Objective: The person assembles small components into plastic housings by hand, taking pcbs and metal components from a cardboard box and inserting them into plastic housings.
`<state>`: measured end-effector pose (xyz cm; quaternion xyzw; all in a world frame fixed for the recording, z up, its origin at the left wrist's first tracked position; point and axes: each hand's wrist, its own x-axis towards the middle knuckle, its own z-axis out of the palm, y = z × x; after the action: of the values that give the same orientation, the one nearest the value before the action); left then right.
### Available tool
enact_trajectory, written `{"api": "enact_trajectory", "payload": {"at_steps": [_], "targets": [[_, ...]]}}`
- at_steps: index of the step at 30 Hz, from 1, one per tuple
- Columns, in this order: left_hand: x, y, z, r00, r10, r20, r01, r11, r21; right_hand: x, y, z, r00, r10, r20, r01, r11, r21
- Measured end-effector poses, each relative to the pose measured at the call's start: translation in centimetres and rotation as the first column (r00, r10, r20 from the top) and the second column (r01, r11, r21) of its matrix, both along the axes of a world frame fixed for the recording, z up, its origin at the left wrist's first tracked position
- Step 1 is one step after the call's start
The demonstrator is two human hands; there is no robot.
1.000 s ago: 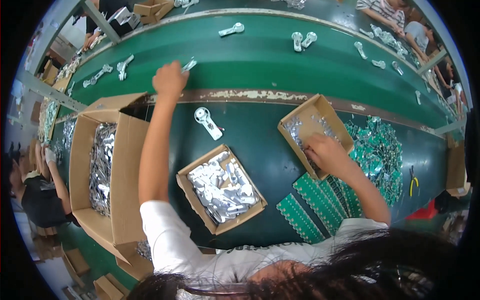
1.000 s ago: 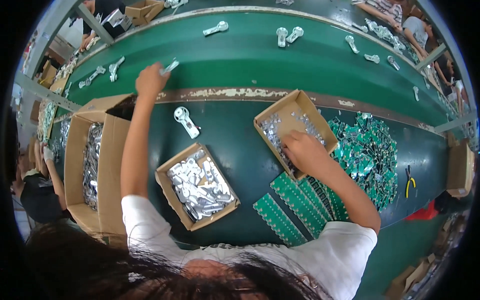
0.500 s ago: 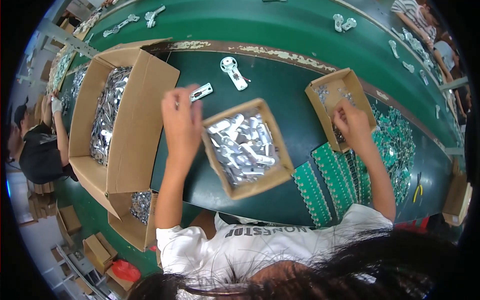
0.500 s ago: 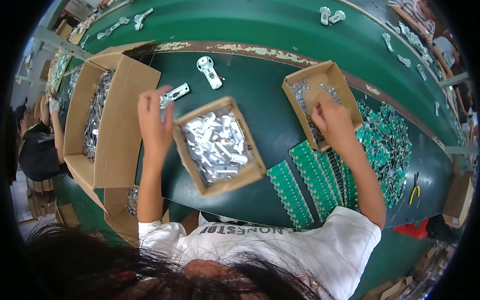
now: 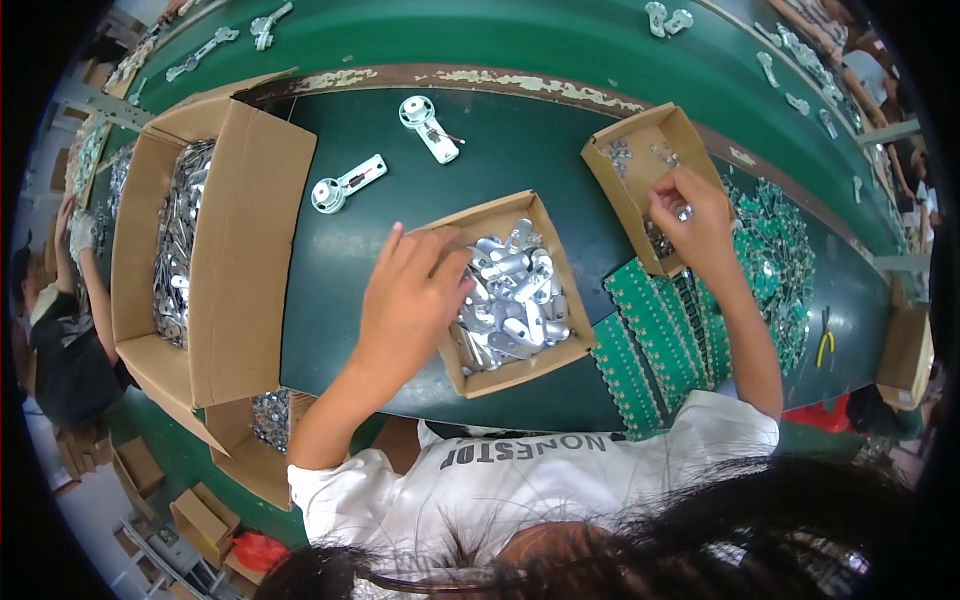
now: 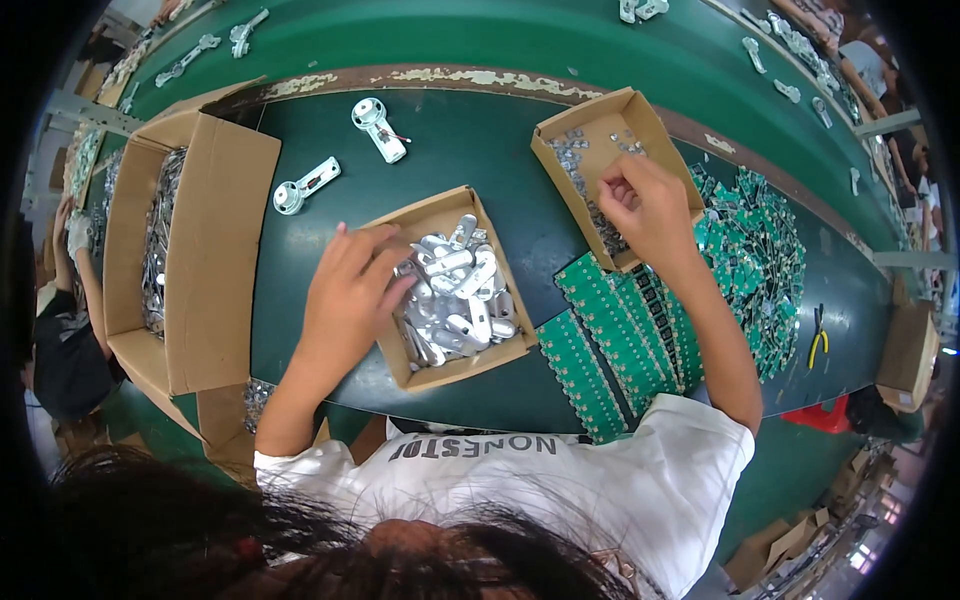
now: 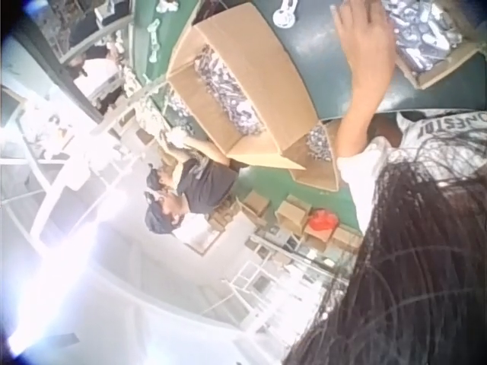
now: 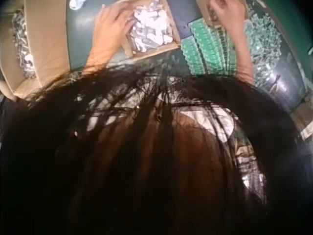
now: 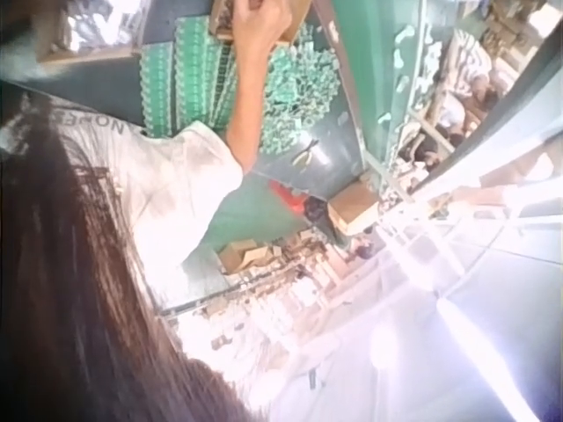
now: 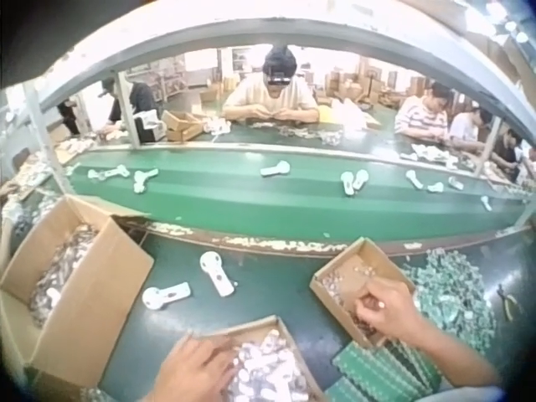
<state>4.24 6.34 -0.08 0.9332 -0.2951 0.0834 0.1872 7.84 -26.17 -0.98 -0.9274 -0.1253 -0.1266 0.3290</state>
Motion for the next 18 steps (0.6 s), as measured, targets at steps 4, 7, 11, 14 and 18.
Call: {"api": "enact_trajectory", "payload": {"at_steps": [4, 7, 11, 14, 18], "targets": [[1.4, 1.3, 0.0, 0.996, 0.004, 0.087, -0.012, 0.996, 0.093, -0.2, 0.0, -0.1, 0.999, -0.031, -0.037, 0.033, 0.997, 0.064], [1.4, 0.2, -0.3, 0.987, 0.009, 0.162, -0.015, 0.999, 0.035, -0.3, 0.3, 0.0, 0.991, -0.035, -0.130, 0.063, 0.973, 0.221], [1.8, -1.8, -1.4, 0.992, 0.071, 0.103, -0.086, 0.985, 0.150, -1.4, 2.0, 0.7, 0.984, 0.036, -0.173, 0.038, 0.913, 0.407], [2.6, -1.7, -1.7, 0.995, 0.075, 0.068, -0.084, 0.988, 0.129, -2.4, 2.5, 1.4, 0.997, 0.041, -0.072, -0.017, 0.951, 0.307], [2.6, -1.0, -2.1, 0.992, 0.120, 0.028, -0.122, 0.991, 0.053, -3.0, 3.6, 2.5, 0.994, 0.090, 0.055, -0.099, 0.977, 0.189]]}}
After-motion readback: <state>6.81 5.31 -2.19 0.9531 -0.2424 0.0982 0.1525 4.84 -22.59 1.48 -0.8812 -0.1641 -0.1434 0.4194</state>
